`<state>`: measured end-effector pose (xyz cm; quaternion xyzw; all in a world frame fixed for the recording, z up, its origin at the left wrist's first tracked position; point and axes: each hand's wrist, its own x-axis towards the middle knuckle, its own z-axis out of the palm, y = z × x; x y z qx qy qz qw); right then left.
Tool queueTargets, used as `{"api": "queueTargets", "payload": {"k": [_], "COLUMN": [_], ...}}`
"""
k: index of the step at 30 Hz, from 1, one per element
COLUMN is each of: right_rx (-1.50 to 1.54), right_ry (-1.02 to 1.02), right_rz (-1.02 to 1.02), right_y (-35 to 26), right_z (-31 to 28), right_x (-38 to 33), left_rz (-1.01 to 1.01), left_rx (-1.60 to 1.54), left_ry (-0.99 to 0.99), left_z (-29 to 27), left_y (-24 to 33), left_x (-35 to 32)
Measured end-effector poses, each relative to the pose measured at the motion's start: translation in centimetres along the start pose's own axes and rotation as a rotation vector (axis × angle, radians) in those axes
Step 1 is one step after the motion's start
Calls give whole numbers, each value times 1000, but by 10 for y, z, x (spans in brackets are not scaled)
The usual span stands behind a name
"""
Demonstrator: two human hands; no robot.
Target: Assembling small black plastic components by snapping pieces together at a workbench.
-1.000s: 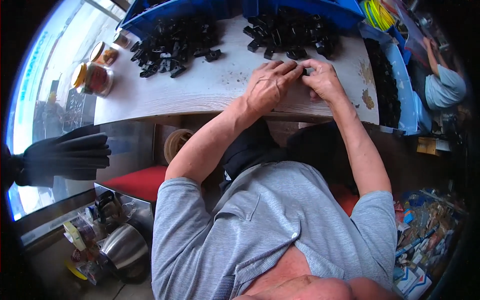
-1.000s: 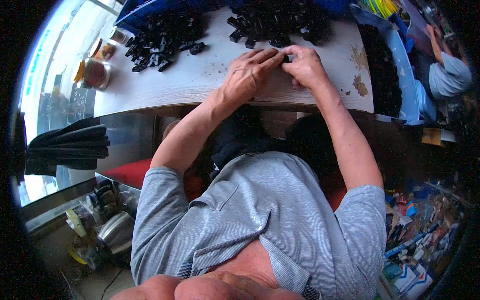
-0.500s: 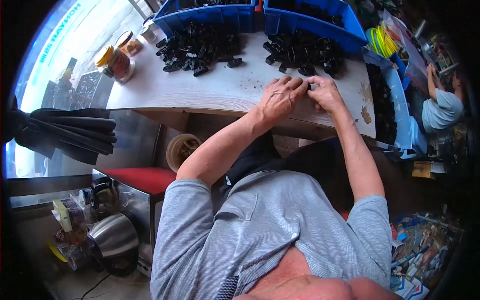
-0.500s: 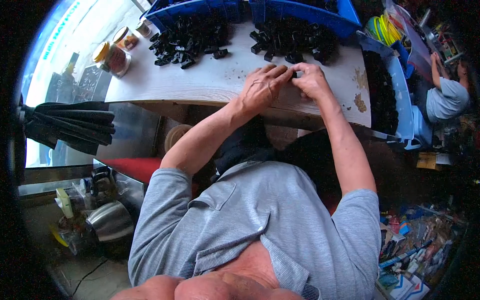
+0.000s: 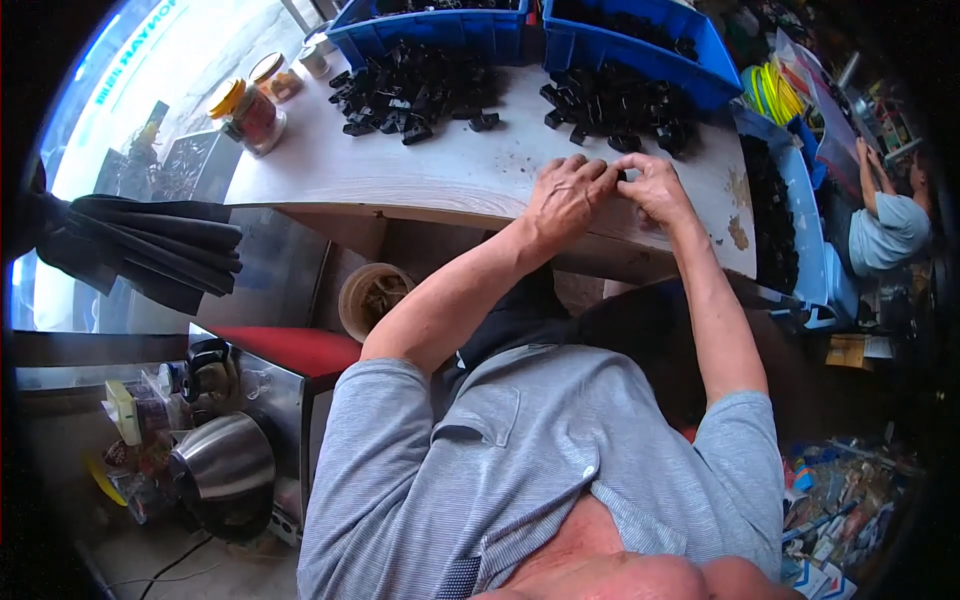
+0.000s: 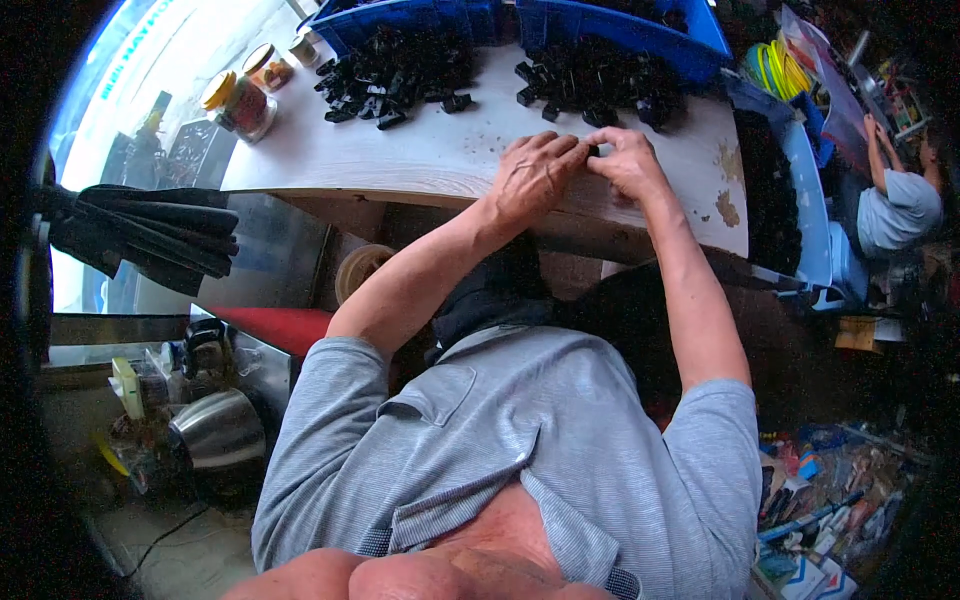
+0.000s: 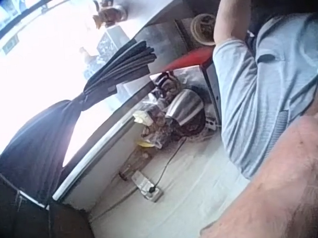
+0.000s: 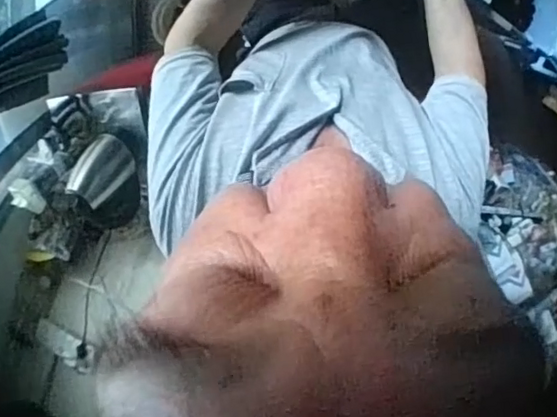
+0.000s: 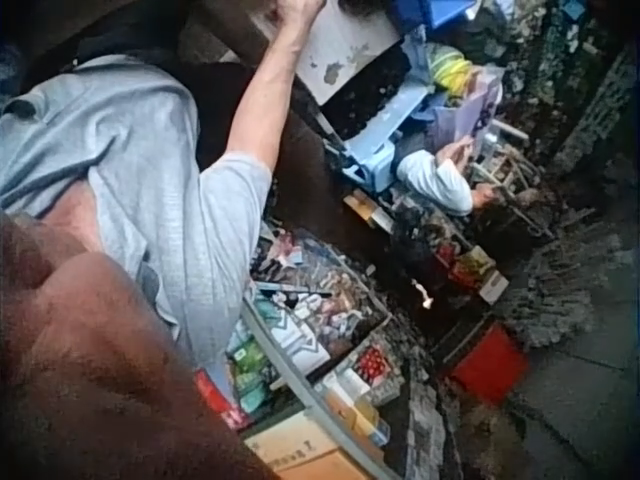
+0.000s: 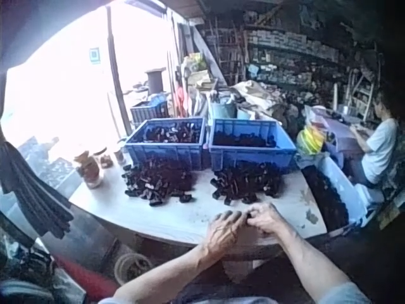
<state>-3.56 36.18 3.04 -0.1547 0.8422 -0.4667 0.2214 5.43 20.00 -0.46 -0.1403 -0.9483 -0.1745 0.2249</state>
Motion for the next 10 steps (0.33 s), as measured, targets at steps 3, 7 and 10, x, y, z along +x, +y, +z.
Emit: {"api": "queueTargets", "payload": {"k": [3, 7, 10], "right_rx": [-97, -61, 152], "right_ry": [13, 29, 76], "right_rz": [-24, -7, 124], "right_y": [4, 6, 7], "right_z": [-3, -4, -12], "right_x": [5, 1, -7], "left_rz": [20, -6, -97], "left_rx": [60, 97, -10], "left_ry": [4, 147, 224], "left_z": [3, 2, -6], "left_y": [-2, 0, -15], "left_x": [0, -1, -1]}}
